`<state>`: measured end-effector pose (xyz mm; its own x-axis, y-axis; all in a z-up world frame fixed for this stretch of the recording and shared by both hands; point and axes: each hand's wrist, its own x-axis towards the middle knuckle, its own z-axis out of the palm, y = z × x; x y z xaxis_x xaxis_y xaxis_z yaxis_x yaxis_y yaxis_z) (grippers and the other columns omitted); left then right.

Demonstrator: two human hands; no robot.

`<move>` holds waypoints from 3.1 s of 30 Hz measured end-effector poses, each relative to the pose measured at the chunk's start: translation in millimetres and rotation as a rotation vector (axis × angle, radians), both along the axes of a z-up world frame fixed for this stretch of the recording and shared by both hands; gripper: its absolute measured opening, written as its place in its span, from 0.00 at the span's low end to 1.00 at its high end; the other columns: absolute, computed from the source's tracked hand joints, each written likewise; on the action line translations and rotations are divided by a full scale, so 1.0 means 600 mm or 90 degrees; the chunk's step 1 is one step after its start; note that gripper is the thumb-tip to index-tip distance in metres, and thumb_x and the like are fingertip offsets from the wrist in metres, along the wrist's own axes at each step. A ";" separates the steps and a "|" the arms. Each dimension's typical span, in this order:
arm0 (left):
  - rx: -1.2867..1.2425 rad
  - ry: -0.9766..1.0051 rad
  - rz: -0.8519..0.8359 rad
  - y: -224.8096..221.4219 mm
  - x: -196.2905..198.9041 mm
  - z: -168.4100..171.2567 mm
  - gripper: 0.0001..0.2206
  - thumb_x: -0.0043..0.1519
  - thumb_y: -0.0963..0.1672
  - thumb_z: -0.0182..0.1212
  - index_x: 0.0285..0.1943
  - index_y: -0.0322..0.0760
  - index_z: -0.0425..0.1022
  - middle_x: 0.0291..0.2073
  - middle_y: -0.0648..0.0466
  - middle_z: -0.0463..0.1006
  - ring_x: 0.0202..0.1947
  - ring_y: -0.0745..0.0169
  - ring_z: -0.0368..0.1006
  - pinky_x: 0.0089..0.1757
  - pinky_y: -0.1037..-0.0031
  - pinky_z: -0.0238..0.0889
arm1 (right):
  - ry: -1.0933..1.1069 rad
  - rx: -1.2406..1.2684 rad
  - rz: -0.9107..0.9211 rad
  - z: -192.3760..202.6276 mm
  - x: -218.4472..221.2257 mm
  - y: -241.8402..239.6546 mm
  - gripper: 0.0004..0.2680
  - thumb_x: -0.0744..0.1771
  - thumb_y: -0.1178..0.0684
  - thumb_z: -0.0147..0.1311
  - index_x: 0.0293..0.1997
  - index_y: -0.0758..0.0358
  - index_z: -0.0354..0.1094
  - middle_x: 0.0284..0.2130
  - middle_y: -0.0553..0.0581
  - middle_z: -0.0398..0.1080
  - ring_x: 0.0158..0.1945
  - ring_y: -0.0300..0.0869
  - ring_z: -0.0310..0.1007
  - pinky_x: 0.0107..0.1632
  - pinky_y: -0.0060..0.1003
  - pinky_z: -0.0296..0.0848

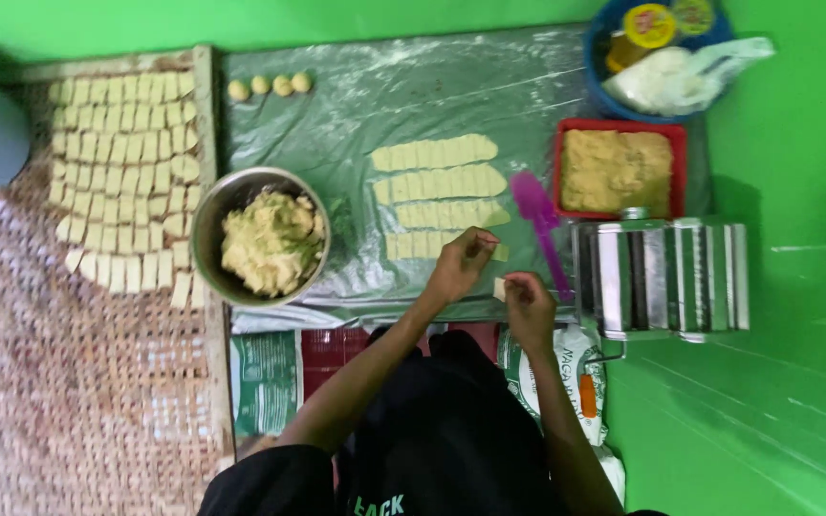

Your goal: Filling and folding small dough squares with a green mixture to prepare snacks.

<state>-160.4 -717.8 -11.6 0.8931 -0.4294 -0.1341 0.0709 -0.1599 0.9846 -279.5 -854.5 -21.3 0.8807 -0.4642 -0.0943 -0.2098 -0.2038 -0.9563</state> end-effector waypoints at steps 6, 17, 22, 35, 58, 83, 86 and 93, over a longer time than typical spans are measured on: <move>-0.153 0.122 0.193 0.116 -0.056 0.058 0.06 0.68 0.42 0.61 0.50 0.39 0.81 0.31 0.58 0.72 0.38 0.70 0.69 0.44 0.74 0.69 | 0.015 0.145 0.090 0.032 0.043 0.048 0.08 0.69 0.62 0.51 0.50 0.61 0.75 0.33 0.51 0.72 0.32 0.32 0.66 0.39 0.27 0.69; -0.200 0.179 0.519 0.402 -0.132 0.044 0.12 0.62 0.42 0.69 0.53 0.32 0.79 0.31 0.54 0.76 0.35 0.67 0.74 0.42 0.74 0.73 | 0.036 0.210 0.408 0.211 0.178 0.278 0.07 0.67 0.61 0.57 0.49 0.69 0.75 0.32 0.59 0.71 0.30 0.37 0.67 0.36 0.30 0.71; -0.177 0.129 0.580 0.552 -0.130 0.114 0.14 0.64 0.42 0.67 0.58 0.34 0.79 0.28 0.52 0.74 0.32 0.64 0.77 0.39 0.73 0.73 | 0.034 0.208 0.540 0.269 0.224 0.469 0.08 0.65 0.61 0.62 0.47 0.71 0.77 0.29 0.60 0.74 0.29 0.37 0.70 0.36 0.29 0.73; -0.199 0.083 0.642 0.921 -0.024 0.146 0.08 0.65 0.45 0.66 0.45 0.38 0.85 0.28 0.57 0.79 0.34 0.72 0.67 0.41 0.75 0.66 | 0.118 0.300 0.662 0.221 0.382 0.923 0.06 0.67 0.61 0.60 0.46 0.72 0.73 0.32 0.58 0.76 0.33 0.37 0.75 0.40 0.32 0.78; 0.416 0.115 0.782 1.246 0.322 0.006 0.11 0.59 0.48 0.59 0.35 0.40 0.84 0.25 0.39 0.81 0.31 0.32 0.80 0.36 0.52 0.73 | -0.223 -0.265 0.691 -0.049 0.694 1.304 0.04 0.64 0.56 0.67 0.40 0.55 0.78 0.29 0.54 0.77 0.34 0.50 0.79 0.40 0.41 0.76; -0.092 0.015 0.785 1.261 0.206 0.057 0.13 0.65 0.42 0.64 0.58 0.37 0.79 0.32 0.52 0.79 0.35 0.69 0.69 0.41 0.76 0.66 | 0.282 0.258 0.829 0.063 0.641 1.291 0.06 0.68 0.61 0.57 0.49 0.69 0.72 0.39 0.59 0.76 0.38 0.41 0.78 0.40 0.30 0.78; -0.019 0.027 0.793 1.257 0.204 0.048 0.12 0.65 0.43 0.64 0.57 0.37 0.79 0.33 0.49 0.81 0.35 0.65 0.73 0.40 0.73 0.67 | 0.181 0.171 0.818 0.056 0.638 1.294 0.06 0.66 0.63 0.59 0.46 0.67 0.75 0.35 0.55 0.77 0.36 0.36 0.78 0.37 0.26 0.76; 0.197 0.087 0.806 1.240 0.219 0.039 0.07 0.66 0.42 0.62 0.50 0.35 0.80 0.35 0.45 0.84 0.34 0.55 0.81 0.40 0.69 0.72 | -0.015 -0.100 0.831 -0.024 0.661 1.314 0.05 0.64 0.61 0.61 0.40 0.57 0.78 0.30 0.52 0.79 0.31 0.36 0.79 0.35 0.28 0.75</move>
